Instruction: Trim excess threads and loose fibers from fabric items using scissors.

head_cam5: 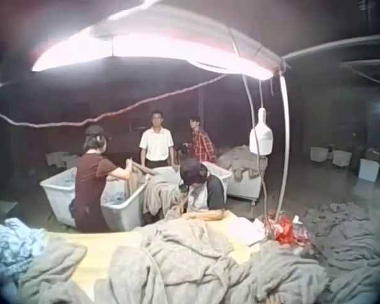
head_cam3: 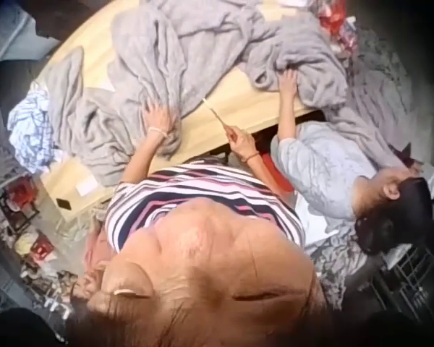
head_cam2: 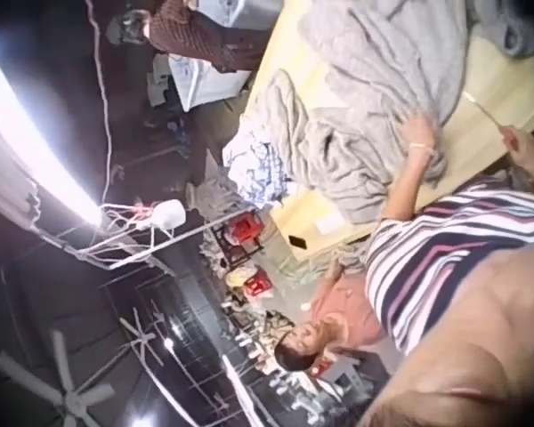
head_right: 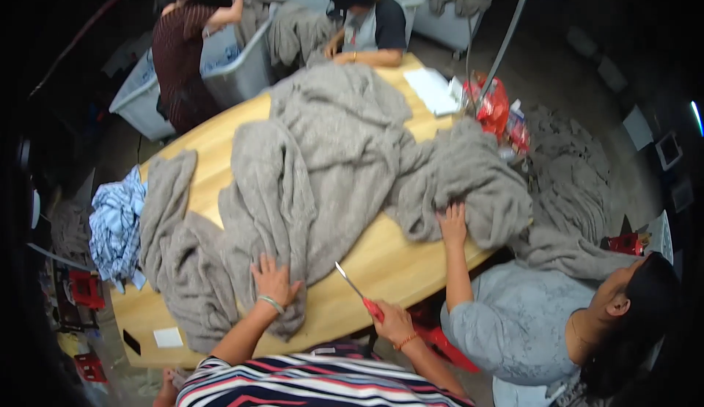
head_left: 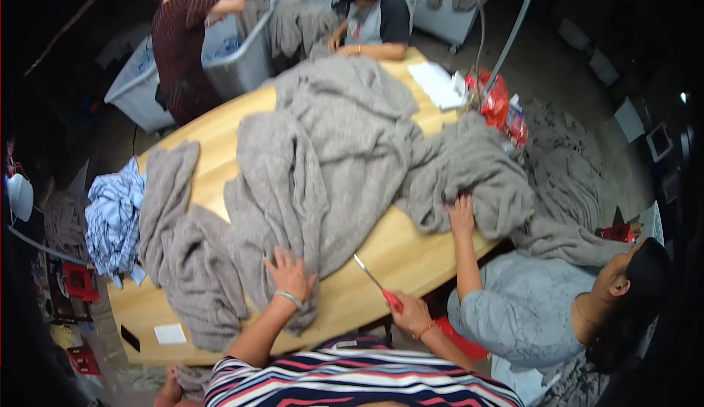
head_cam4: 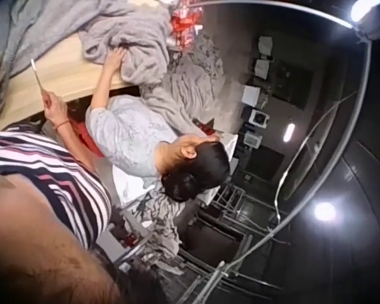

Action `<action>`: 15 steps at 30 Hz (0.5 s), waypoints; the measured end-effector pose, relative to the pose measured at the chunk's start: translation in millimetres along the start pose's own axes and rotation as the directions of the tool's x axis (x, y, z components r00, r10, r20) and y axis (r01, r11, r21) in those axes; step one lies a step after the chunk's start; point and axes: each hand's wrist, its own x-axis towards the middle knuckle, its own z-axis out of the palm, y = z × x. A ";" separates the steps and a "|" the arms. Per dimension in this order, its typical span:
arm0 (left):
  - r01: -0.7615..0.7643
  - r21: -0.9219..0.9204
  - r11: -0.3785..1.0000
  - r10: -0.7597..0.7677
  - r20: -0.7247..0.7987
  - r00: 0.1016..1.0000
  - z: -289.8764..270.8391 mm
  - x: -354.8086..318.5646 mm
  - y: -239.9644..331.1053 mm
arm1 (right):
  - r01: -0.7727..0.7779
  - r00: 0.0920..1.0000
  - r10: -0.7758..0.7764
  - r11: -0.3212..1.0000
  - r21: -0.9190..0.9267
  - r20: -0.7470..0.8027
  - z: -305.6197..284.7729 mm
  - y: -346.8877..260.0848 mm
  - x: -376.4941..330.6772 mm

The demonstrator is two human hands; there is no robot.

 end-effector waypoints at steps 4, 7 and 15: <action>-0.088 -0.284 0.955 0.055 -0.123 0.991 31.2 99.6 19.4 | -0.046 0.999 0.045 0.999 0.028 0.006 -20.0 -11.3 -3.0; -0.080 -0.177 0.981 0.040 -0.218 0.975 73.5 166.9 26.0 | -0.031 0.999 0.032 0.999 0.022 -0.041 -28.0 -6.2 -4.9; 0.272 -0.623 0.733 -0.386 -0.051 0.921 111.5 221.4 -16.8 | -0.073 0.996 0.073 0.997 0.009 -0.052 -36.5 3.2 -10.7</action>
